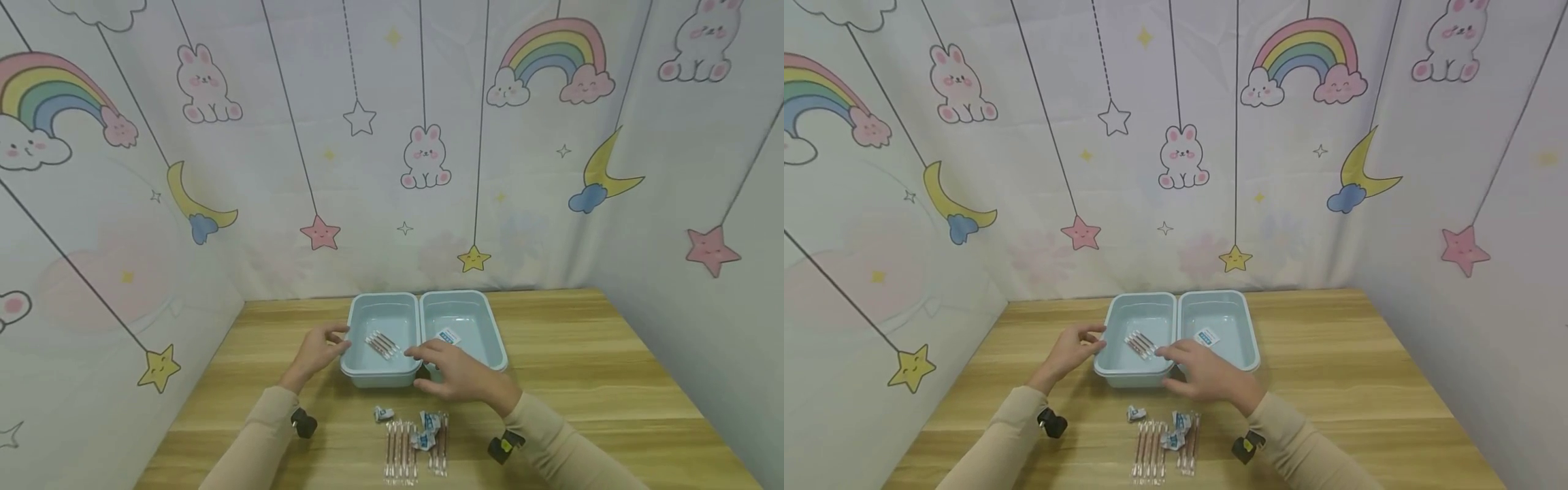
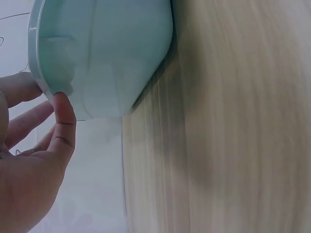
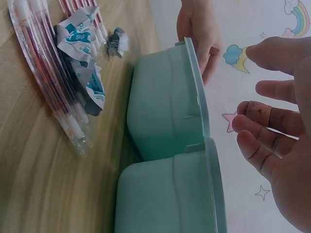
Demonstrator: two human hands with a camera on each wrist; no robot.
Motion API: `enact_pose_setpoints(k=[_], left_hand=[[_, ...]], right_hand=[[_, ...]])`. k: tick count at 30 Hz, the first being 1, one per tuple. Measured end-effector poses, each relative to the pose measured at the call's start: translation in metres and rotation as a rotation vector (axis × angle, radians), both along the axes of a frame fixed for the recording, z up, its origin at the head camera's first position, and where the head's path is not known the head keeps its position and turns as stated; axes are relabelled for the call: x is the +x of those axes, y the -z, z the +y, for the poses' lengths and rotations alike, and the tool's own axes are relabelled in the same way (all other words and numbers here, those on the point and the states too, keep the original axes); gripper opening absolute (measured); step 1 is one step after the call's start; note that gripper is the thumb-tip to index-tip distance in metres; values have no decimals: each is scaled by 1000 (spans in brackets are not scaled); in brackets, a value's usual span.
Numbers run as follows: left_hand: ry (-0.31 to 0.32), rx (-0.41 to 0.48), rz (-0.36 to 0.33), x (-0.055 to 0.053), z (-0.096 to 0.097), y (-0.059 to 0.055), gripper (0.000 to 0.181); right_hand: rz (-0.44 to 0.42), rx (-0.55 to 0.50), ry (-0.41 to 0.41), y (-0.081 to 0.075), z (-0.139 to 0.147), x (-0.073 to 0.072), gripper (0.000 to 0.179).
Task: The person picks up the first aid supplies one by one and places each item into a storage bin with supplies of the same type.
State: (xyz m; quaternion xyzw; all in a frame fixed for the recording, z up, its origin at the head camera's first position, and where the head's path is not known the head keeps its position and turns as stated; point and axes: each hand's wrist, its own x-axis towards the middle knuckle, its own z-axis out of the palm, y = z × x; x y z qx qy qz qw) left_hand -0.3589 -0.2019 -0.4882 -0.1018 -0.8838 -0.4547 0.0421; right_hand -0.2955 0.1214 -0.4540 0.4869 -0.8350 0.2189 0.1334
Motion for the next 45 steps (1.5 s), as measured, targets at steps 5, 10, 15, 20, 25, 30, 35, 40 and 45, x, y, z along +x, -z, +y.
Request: enact_pose_setpoints(k=[5, 10, 15, 20, 25, 30, 35, 40, 45], left_hand=[[8, 11, -4, 1, 0, -3, 40], [14, 17, -6, 1, 1, -2, 41], [0, 9, -23, 0, 1, -1, 40], [-10, 12, -35, -1, 2, -4, 40], [-15, 12, -36, -2, 3, -4, 39], [-16, 11, -39, 0, 1, 0, 39], [-25, 19, -54, 2, 0, 2, 39], [-28, 22, -46, 3, 1, 3, 39], [-37, 26, -30, 3, 3, 0, 37]], right_hand=[[-6, 19, 0, 4, -2, -1, 48], [-10, 46, -3, 8, -3, 0, 45], [-22, 66, -20, 13, -6, 3, 45], [-6, 64, -51, 18, -9, 3, 44], [1, 75, -55, 22, -13, 5, 43], [-15, 68, -69, 24, -16, 10, 43], [-1, 78, -74, 29, -17, 11, 44], [-31, 95, -87, 38, -21, 10, 40], [-45, 114, -129, 43, -28, 10, 35]])
